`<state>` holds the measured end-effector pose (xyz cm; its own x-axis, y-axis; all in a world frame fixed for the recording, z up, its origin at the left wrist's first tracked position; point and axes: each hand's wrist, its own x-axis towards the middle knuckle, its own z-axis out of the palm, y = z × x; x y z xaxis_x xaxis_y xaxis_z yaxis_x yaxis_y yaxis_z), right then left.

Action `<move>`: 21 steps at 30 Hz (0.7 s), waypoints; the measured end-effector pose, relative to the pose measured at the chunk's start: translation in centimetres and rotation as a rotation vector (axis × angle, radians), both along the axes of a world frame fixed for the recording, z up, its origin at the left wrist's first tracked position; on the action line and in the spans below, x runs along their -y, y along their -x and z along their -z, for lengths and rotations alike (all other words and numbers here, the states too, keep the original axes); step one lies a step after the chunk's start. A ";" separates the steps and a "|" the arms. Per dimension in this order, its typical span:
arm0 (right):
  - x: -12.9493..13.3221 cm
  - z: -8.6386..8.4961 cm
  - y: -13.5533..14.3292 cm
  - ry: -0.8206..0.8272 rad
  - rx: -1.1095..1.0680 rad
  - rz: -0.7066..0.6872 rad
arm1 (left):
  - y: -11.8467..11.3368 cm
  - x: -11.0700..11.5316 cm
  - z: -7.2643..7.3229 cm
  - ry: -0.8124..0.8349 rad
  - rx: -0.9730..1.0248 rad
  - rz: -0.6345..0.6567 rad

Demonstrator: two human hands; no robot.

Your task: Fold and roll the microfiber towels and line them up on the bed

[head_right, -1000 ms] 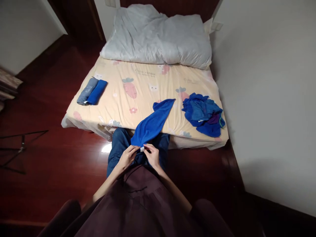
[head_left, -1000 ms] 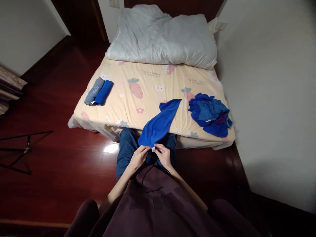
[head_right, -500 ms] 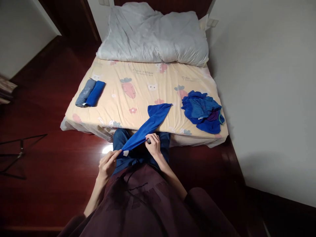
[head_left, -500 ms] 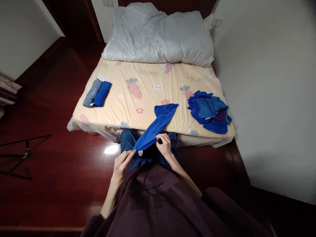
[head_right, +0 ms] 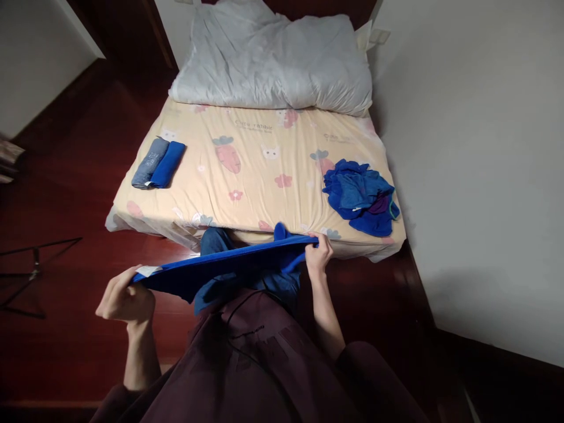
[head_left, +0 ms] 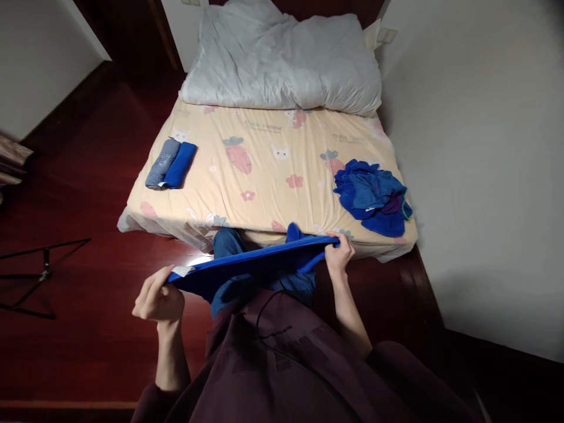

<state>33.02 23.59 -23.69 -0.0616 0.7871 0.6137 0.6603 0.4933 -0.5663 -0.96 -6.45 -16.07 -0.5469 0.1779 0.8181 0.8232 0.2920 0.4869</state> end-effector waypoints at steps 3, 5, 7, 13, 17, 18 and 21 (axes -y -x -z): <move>0.0 0.7 -2.4 0.002 0.054 0.063 | 1.3 1.2 -0.4 -0.030 0.102 -0.124; 0.3 1.3 -3.7 0.024 0.075 0.094 | 2.1 2.0 -0.7 -0.045 0.203 -0.232; 0.6 2.0 -4.6 0.063 0.091 0.097 | 3.0 2.6 -0.9 -0.088 0.326 -0.264; 1.5 2.9 -6.1 0.259 0.156 -0.058 | 5.9 3.5 0.8 -0.070 0.717 -0.067; 1.7 3.2 -7.2 0.435 0.233 -0.205 | 8.0 4.1 3.5 -0.146 0.919 0.002; 1.8 3.4 -7.6 0.487 0.248 -0.227 | 8.4 4.4 4.1 -0.168 0.941 0.003; 1.9 4.0 -9.1 0.630 0.277 -0.298 | 9.4 5.1 5.4 -0.177 0.987 0.007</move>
<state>42.15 21.70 -27.69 -0.4140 0.9101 -0.0168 0.7086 0.3107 -0.6335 -10.38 -11.59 -21.45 -0.9945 0.1036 0.0141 0.0293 0.1463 0.9888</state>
